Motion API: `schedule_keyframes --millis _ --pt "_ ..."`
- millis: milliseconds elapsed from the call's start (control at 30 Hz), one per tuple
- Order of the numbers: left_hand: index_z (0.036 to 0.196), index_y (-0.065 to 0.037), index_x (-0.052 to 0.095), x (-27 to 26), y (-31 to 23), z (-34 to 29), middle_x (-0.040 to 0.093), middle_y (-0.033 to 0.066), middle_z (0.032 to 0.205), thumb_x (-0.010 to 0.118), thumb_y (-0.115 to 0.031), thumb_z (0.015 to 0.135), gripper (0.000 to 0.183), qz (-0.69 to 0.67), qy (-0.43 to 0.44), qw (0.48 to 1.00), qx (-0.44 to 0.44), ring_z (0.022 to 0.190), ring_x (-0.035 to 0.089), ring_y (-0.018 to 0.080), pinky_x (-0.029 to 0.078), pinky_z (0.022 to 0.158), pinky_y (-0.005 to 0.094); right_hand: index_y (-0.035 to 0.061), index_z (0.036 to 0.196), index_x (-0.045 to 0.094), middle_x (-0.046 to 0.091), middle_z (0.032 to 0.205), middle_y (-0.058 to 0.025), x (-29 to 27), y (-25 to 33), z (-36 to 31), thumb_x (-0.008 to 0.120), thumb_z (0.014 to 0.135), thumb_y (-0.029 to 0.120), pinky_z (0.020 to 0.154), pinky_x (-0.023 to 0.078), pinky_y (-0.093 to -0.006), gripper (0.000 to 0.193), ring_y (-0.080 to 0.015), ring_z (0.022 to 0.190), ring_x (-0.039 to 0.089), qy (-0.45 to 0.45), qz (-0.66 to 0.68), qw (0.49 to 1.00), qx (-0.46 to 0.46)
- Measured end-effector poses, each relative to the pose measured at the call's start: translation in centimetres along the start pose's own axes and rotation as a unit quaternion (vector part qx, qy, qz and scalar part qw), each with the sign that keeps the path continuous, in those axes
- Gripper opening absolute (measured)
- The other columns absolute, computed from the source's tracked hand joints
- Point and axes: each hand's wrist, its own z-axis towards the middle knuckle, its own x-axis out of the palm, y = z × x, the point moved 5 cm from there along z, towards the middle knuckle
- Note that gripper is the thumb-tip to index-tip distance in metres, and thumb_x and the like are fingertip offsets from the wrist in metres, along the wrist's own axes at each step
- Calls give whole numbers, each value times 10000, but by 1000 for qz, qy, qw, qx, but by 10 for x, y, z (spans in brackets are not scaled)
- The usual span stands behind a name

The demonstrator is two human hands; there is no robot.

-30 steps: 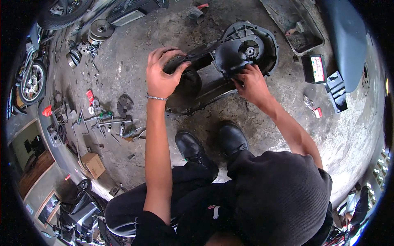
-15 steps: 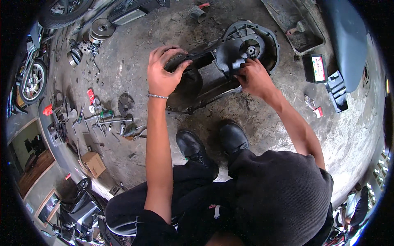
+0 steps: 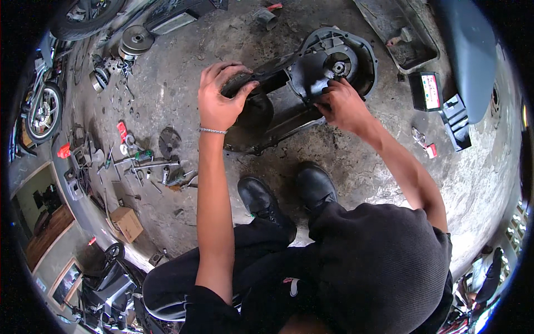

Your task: Repairing and cleaning the transmission and clutch components of a motorcycle.

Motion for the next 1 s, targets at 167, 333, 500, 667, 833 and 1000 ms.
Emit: schedule_keyframes --millis 167,333,500,667,833,1000 --pt "882 -113 710 0 1 0 666 -1 1003 808 -114 645 257 0 4 1000 2 953 566 216 463 862 332 56 697 656 619 721 -73 -4 15 -9 649 767 155 804 416 -347 120 -258 813 545 -63 -1 998 2" --pt "886 -112 711 1 0 2 667 -1 1002 810 -111 643 262 -2 5 1000 5 951 568 215 464 861 330 61 706 662 630 732 -81 8 16 -10 646 765 155 790 414 -345 112 -263 801 549 -45 2 999 1" --pt "884 -112 711 -1 -1 0 668 0 997 812 -113 641 262 2 -2 1000 0 948 569 214 465 857 328 47 734 684 649 757 -90 7 7 -7 644 761 152 788 416 -348 116 -268 795 557 -35 13 999 29" --pt "881 -115 714 0 -2 2 667 0 990 814 -119 639 261 -6 -3 1000 -1 943 569 214 466 850 327 36 800 715 661 775 -96 16 3 -14 647 763 158 791 416 -348 144 -272 801 562 -9 54 997 49" --pt "879 -120 717 -1 -1 0 666 -1 991 816 -124 639 260 1 0 1000 -2 936 568 214 466 846 327 48 867 737 669 794 -96 10 -9 -17 654 767 164 806 410 -353 174 -274 805 561 -31 93 989 109" --pt "881 -123 720 0 -1 0 666 -2 993 815 -126 639 260 0 -3 1000 -7 931 566 215 465 845 326 76 894 749 671 814 -91 9 -7 -21 663 769 171 821 400 -364 180 -272 803 558 -30 90 983 155"
